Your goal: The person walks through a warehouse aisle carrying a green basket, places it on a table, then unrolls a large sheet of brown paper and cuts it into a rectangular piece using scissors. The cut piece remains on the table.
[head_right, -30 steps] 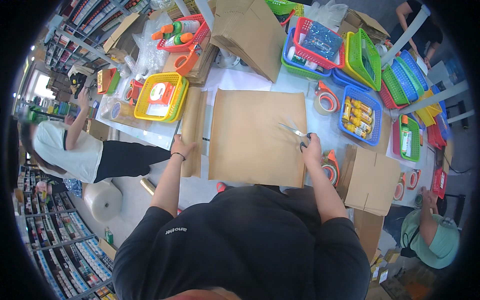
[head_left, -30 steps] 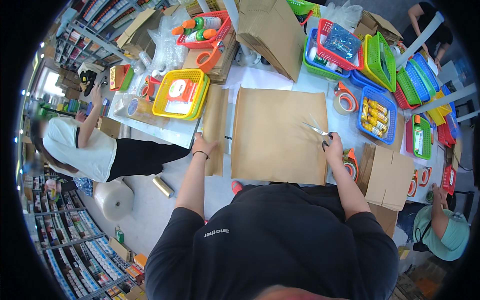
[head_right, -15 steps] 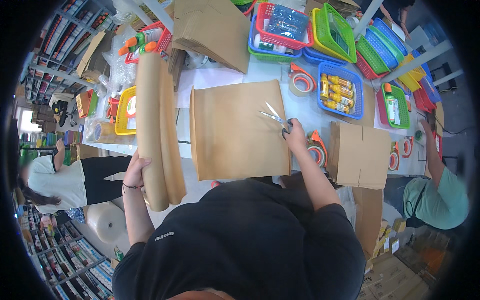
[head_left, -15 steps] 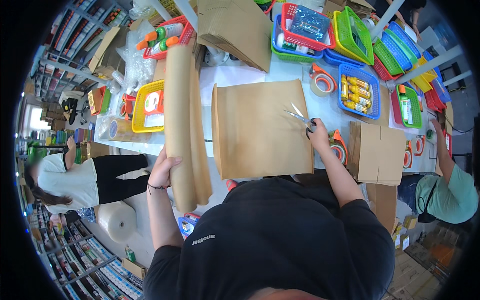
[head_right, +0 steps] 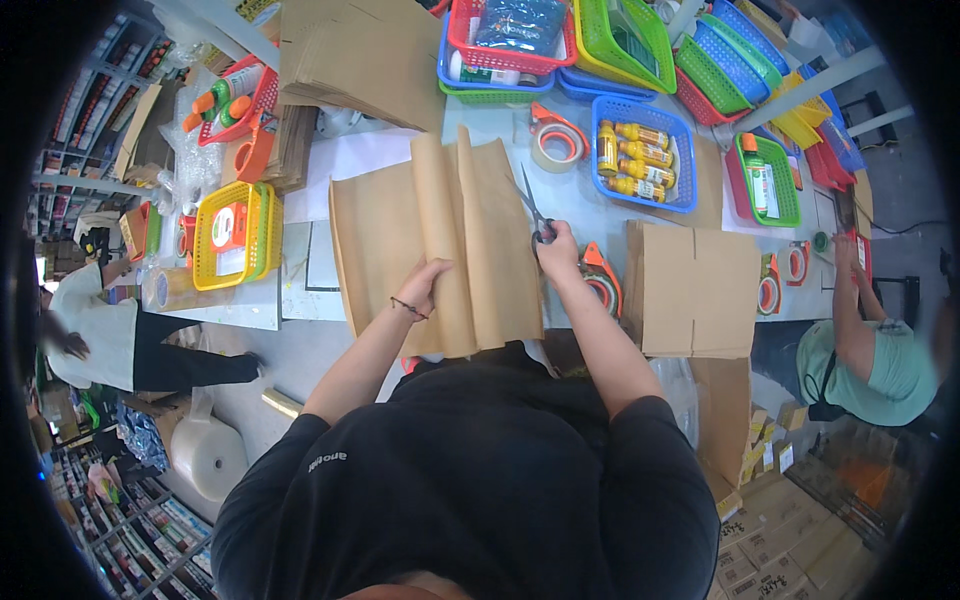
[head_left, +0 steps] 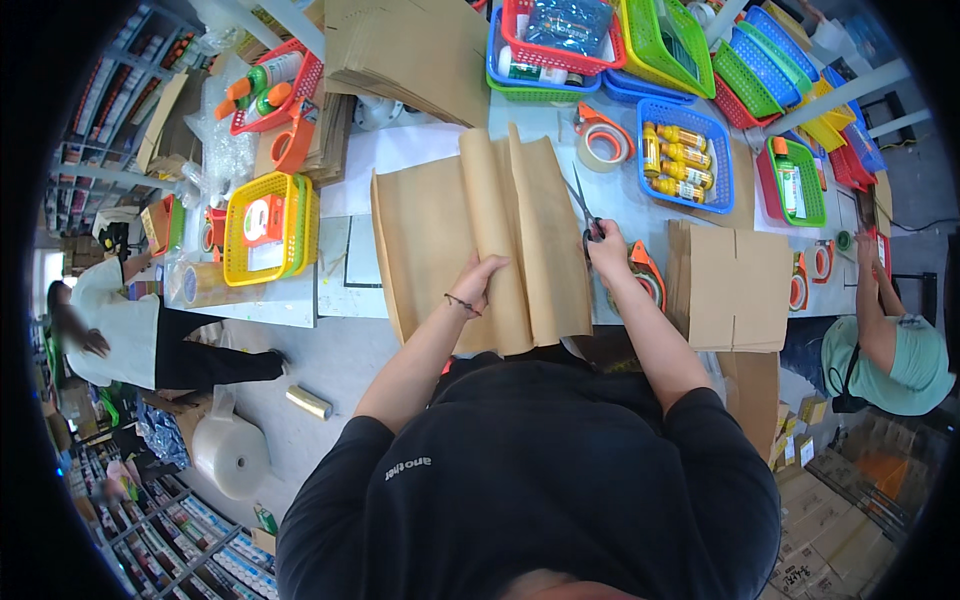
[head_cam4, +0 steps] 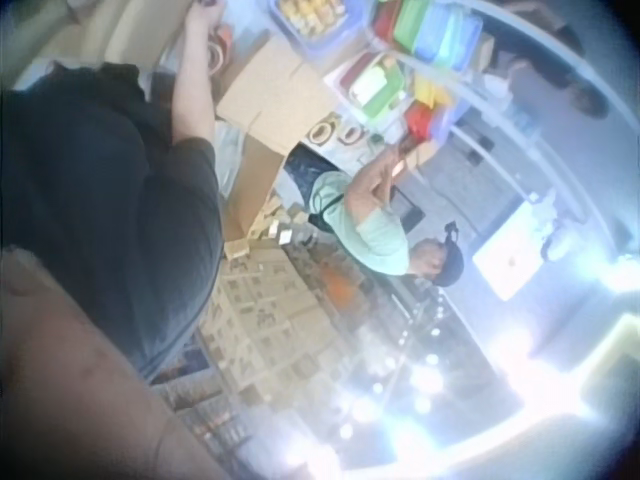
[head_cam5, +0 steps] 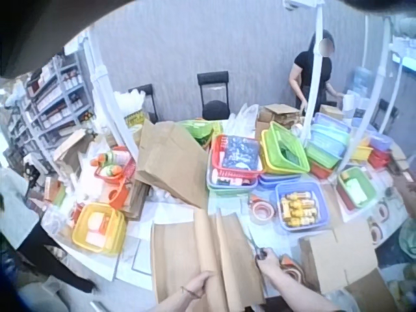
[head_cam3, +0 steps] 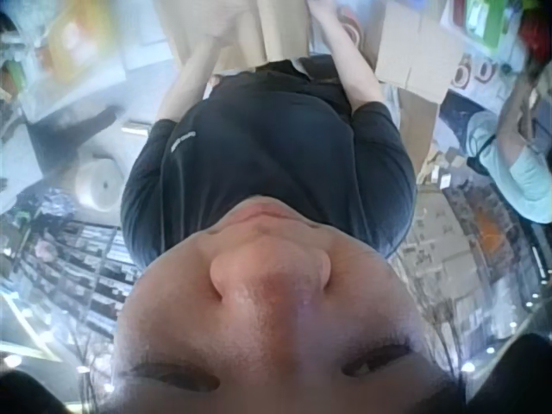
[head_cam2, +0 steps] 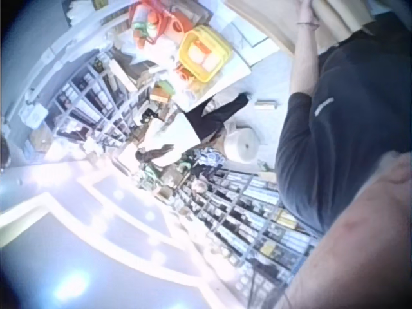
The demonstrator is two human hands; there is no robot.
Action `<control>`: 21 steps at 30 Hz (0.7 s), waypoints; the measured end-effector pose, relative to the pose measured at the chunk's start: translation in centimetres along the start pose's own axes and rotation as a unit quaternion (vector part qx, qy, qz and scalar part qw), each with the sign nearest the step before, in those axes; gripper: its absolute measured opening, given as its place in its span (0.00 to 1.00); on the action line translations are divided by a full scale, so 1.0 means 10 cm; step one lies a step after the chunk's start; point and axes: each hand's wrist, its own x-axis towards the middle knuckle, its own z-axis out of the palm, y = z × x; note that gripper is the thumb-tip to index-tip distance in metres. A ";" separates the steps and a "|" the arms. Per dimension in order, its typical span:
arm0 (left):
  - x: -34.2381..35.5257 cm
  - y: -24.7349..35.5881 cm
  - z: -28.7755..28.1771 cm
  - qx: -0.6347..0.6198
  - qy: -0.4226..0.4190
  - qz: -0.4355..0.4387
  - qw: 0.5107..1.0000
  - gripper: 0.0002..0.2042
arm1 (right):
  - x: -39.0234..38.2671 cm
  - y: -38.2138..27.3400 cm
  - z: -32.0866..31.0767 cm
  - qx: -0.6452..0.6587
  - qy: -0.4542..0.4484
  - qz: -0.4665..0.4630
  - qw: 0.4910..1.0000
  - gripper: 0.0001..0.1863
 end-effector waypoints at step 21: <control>0.32 -0.45 0.41 0.148 0.140 0.005 0.979 0.34 | -0.07 0.00 0.09 -0.022 0.024 -0.034 0.999 0.24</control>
